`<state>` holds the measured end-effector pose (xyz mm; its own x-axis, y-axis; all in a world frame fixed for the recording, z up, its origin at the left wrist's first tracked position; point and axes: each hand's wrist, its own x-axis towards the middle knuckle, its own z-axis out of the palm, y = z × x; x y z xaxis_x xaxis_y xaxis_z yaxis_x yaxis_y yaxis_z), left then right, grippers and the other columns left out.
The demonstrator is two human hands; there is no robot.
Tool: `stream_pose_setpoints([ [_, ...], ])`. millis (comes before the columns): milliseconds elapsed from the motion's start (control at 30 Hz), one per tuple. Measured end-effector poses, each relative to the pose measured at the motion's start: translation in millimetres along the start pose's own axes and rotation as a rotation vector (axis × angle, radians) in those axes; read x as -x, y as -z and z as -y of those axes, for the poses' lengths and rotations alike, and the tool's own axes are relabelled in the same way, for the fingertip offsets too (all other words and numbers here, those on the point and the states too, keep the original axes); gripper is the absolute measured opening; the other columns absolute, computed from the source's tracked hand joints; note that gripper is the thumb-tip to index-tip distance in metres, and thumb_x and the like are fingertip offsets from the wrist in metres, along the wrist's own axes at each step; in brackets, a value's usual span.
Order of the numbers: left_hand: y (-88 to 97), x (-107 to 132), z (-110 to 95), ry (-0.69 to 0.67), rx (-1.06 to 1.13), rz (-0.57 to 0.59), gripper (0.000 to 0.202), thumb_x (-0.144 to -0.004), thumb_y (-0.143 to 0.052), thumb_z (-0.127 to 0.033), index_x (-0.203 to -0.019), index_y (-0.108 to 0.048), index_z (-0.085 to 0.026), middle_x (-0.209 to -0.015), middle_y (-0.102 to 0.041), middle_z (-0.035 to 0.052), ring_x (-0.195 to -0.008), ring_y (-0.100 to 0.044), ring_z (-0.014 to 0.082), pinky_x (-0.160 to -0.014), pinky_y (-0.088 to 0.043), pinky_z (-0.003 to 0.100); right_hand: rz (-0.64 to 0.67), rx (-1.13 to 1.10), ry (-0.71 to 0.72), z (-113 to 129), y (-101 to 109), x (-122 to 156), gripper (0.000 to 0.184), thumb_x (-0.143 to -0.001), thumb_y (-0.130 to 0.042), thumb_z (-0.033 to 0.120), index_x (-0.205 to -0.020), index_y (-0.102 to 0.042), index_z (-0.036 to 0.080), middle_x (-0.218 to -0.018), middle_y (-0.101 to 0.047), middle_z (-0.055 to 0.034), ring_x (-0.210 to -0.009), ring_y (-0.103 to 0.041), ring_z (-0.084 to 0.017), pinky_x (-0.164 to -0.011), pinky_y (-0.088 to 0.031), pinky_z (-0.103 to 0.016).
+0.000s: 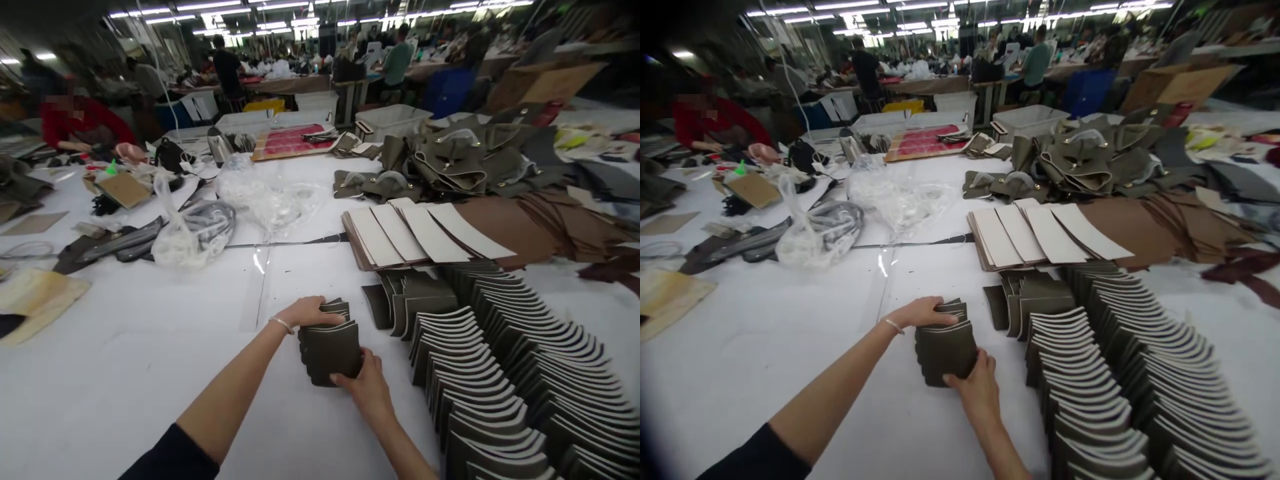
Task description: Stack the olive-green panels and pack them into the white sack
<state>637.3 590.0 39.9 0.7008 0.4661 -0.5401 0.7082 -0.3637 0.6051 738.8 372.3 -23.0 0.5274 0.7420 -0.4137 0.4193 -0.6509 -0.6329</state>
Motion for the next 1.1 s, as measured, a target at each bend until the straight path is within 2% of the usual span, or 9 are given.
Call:
stream_pose_setpoints([
  [133, -11.9, 63.2, -39.7, -0.147, -0.13, 0.011, 0.092, -0.051, -0.073, -0.073, -0.123, -0.048, -0.021, -0.114, -0.064, 0.0101, -0.099, -0.06, 0.0316, -0.084, -0.048, 0.04, -0.006, -0.107, 0.012, 4.9, 3.3, 21.1, 0.067, -0.066, -0.067, 0.039, -0.122, -0.039, 0.015, -0.12, -0.048, -0.0148, -0.105, -0.057, -0.032, -0.084, -0.05, -0.041],
  [300, -65.4, 111.5, -72.4, -0.219, -0.458, -0.12, 0.095, -0.062, -0.075, -0.043, -0.142, -0.028, -0.017, -0.12, -0.058, 0.0151, -0.104, -0.055, 0.0341, -0.091, -0.044, 0.051, -0.007, -0.218, 0.084, -3.9, 2.2, 37.5, 0.07, -0.067, -0.061, 0.027, -0.13, -0.036, 0.01, -0.124, -0.046, -0.0171, -0.111, -0.053, -0.03, -0.091, -0.048, -0.039],
  [433, -86.3, 116.9, -73.3, -0.169, -0.536, -0.208, 0.065, -0.063, -0.056, -0.013, -0.127, -0.043, -0.014, -0.11, -0.062, 0.0129, -0.1, -0.056, 0.0308, -0.086, -0.044, 0.046, 0.003, -0.279, 0.114, -6.0, 4.0, 40.2, 0.079, -0.061, -0.07, 0.02, -0.131, -0.035, 0.009, -0.123, -0.048, -0.0169, -0.115, -0.051, -0.03, -0.097, -0.045, -0.037],
  [600, -80.5, 126.2, -78.0, -0.207, -0.539, -0.173, 0.034, -0.066, -0.057, -0.022, -0.098, -0.052, -0.017, -0.099, -0.066, 0.0089, -0.091, -0.059, 0.0272, -0.082, -0.045, 0.041, 0.04, -0.303, 0.092, -3.4, 16.0, 59.6, 0.076, -0.061, -0.075, 0.023, -0.128, -0.04, 0.009, -0.117, -0.054, -0.017, -0.109, -0.056, -0.033, -0.093, -0.046, -0.042],
  [733, -94.6, 165.6, -88.3, -0.252, -0.51, -0.098, 0.03, -0.067, -0.058, -0.028, -0.095, -0.051, -0.02, -0.093, -0.067, 0.0054, -0.086, -0.06, 0.0252, -0.08, -0.045, 0.039, 0.089, -0.317, 0.086, -7.4, 29.2, 114.2, 0.072, -0.063, -0.077, 0.026, -0.125, -0.043, 0.013, -0.118, -0.057, -0.0137, -0.108, -0.057, -0.03, -0.091, -0.045, -0.038],
  [833, -126.2, 210.6, -92.4, -0.302, -0.45, -0.025, 0.03, -0.065, -0.054, -0.02, -0.095, -0.049, -0.022, -0.095, -0.065, 0.0019, -0.088, -0.058, 0.0222, -0.084, -0.043, 0.037, 0.159, -0.314, 0.048, -23.2, 41.2, 177.6, 0.066, -0.067, -0.074, 0.029, -0.124, -0.043, 0.017, -0.115, -0.059, -0.0094, -0.101, -0.059, -0.026, -0.085, -0.046, -0.035],
  [933, -167.4, 257.1, -91.3, -0.374, -0.396, 0.073, 0.034, -0.062, -0.052, -0.014, -0.094, -0.048, -0.022, -0.098, -0.063, 0.0022, -0.093, -0.055, 0.0211, -0.089, -0.041, 0.037, 0.368, -0.251, 0.019, -47.2, 62.1, 239.5, 0.057, -0.069, -0.071, 0.024, -0.12, -0.047, 0.016, -0.108, -0.06, -0.0076, -0.087, -0.06, -0.022, -0.076, -0.048, -0.032],
  [1000, -191.4, 283.1, -89.1, -0.403, -0.388, 0.101, 0.035, -0.065, -0.05, -0.012, -0.099, -0.048, -0.021, -0.102, -0.062, 0.0034, -0.098, -0.053, 0.0212, -0.1, -0.035, 0.04, 0.452, -0.104, 0.049, -60.5, 81.9, 267.2, 0.055, -0.068, -0.071, 0.021, -0.119, -0.051, 0.014, -0.114, -0.056, -0.0107, -0.096, -0.058, -0.024, -0.085, -0.047, -0.035],
  [1100, -211.7, 308.4, -86.3, -0.383, -0.365, 0.058, 0.047, -0.072, -0.048, -0.011, -0.119, -0.045, -0.021, -0.116, -0.059, 0.0047, -0.111, -0.049, 0.0219, -0.117, -0.01, 0.049, 0.432, 0.114, 0.22, -65.1, 110.2, 280.3, 0.061, -0.074, -0.071, 0.028, -0.129, -0.05, 0.014, -0.134, -0.044, -0.0145, -0.125, -0.043, -0.028, -0.108, -0.033, -0.042],
])
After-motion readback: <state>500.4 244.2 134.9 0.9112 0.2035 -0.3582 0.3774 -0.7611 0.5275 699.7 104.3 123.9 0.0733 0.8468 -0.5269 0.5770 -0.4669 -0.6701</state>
